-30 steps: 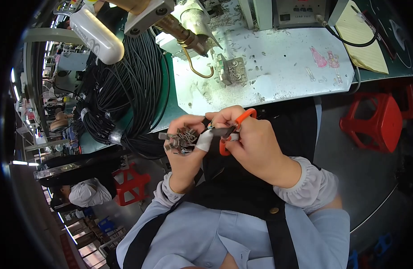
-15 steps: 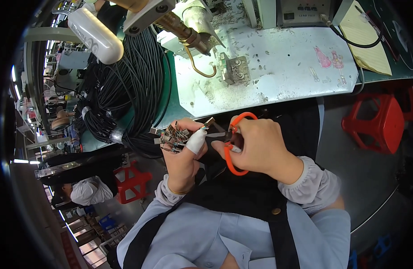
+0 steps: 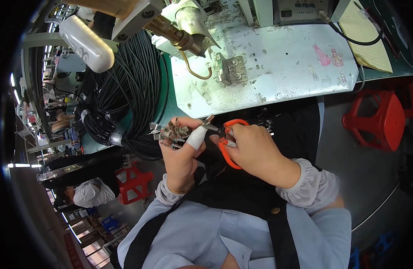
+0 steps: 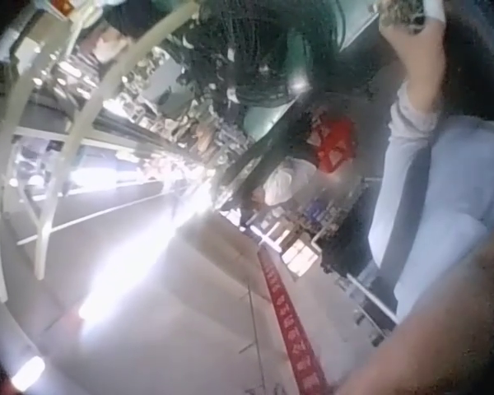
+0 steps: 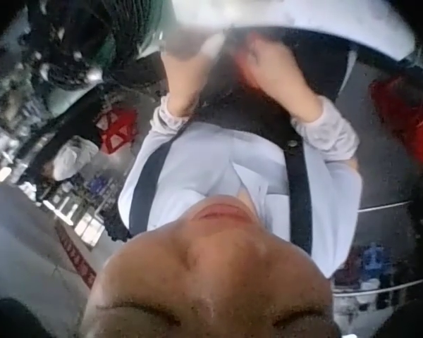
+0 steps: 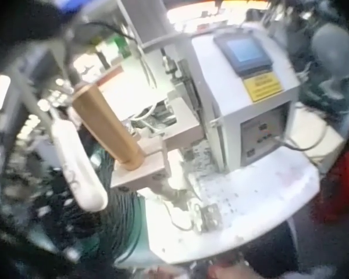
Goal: The person gathers a bundle of cables, separates them one at a time, and trims the wire ends using shears before placing each into a machine for processing.
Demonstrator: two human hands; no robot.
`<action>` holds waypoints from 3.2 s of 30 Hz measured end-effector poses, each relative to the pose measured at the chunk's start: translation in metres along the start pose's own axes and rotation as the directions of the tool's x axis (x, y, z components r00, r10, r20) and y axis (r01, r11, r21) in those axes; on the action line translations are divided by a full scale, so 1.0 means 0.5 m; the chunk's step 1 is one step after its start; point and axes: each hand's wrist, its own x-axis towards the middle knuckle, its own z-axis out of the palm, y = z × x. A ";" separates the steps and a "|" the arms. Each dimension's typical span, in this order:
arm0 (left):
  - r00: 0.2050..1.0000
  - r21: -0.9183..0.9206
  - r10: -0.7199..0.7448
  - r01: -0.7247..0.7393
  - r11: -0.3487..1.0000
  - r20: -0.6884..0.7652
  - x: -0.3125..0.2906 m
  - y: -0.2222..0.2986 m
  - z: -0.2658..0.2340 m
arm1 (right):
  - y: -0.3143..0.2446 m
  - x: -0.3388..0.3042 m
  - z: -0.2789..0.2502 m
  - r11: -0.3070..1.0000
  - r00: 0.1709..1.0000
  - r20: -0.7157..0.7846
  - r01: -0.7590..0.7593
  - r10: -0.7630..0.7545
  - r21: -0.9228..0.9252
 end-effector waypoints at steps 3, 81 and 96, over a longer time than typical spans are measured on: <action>0.967 -0.072 -0.238 0.245 0.967 0.092 0.043 0.003 0.000 | 0.006 0.006 -0.009 0.961 0.972 0.187 -0.183 0.145 0.207; 0.854 0.197 0.463 -0.509 0.838 0.238 0.035 -0.036 0.003 | -0.017 0.029 -0.048 0.728 0.974 0.208 -0.208 0.091 0.654; 0.979 -0.097 -0.124 0.140 0.985 0.161 0.021 0.002 -0.005 | -0.023 0.047 -0.090 0.569 0.697 0.042 0.616 -0.716 -0.545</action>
